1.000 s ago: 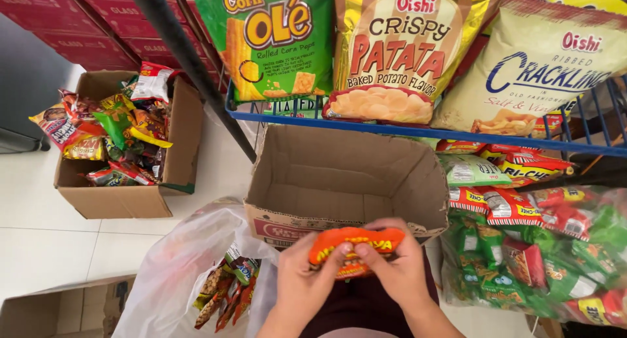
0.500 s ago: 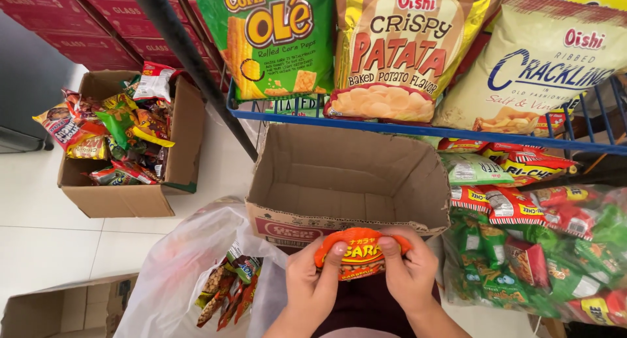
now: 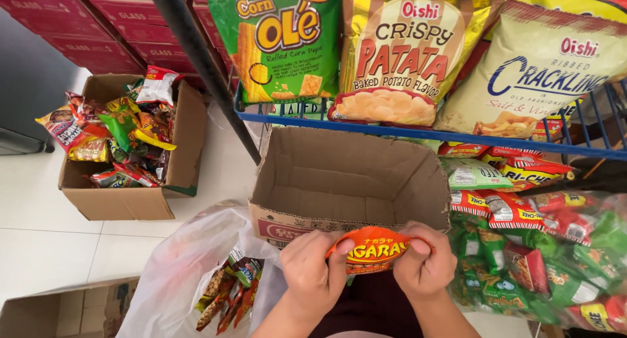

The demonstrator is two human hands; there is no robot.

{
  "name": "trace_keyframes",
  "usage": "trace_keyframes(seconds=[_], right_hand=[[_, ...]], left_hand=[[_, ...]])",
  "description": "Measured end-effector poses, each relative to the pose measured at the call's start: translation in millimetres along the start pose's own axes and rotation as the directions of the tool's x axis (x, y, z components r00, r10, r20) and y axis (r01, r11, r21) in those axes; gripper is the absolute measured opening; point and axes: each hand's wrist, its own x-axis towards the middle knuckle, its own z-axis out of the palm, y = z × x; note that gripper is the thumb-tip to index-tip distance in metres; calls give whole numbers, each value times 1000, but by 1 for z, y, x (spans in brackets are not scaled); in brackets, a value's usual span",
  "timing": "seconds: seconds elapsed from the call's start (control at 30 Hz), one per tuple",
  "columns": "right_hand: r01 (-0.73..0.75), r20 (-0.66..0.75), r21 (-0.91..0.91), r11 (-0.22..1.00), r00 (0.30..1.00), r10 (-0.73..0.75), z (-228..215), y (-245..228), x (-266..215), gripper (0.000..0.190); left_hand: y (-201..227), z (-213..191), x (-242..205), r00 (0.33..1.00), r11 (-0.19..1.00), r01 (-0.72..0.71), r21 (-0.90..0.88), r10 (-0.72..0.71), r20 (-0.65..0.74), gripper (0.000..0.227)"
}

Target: Restocking and organizing snack bags on a grocery store shelf.

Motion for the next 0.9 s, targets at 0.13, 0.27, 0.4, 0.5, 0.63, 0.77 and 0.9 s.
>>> trace_keyframes(seconds=[0.13,0.27,0.4,0.5,0.63,0.77,0.9], right_hand=[[-3,-1,1,1000,1000,3,-2,6,-5,28],[-147,29,88,985,989,145,-8,21,-19,26],[-261,166,332,906,962,217,-12,16,-12,36],[-322,314,411,853,928,199,-15,-1,9,51],[-442,452,422,792,859,239,-15,3,10,55],[-609,515,447,655,774,368,-15,11,3,39],[-591,441,408,695,795,417,-13,11,-3,21]], left_hand=[[1,-4,2,1000,1000,-9,-4,9,-8,13],[-2,-7,2,997,997,81,1,-81,11,23],[-4,-8,3,989,982,148,-114,-146,22,26],[0,-10,6,989,978,149,-145,-147,24,22],[15,-20,24,963,911,269,-312,-246,111,17],[19,-19,22,772,518,635,-573,-404,491,32],[4,-10,-4,706,498,707,-502,-537,461,24]])
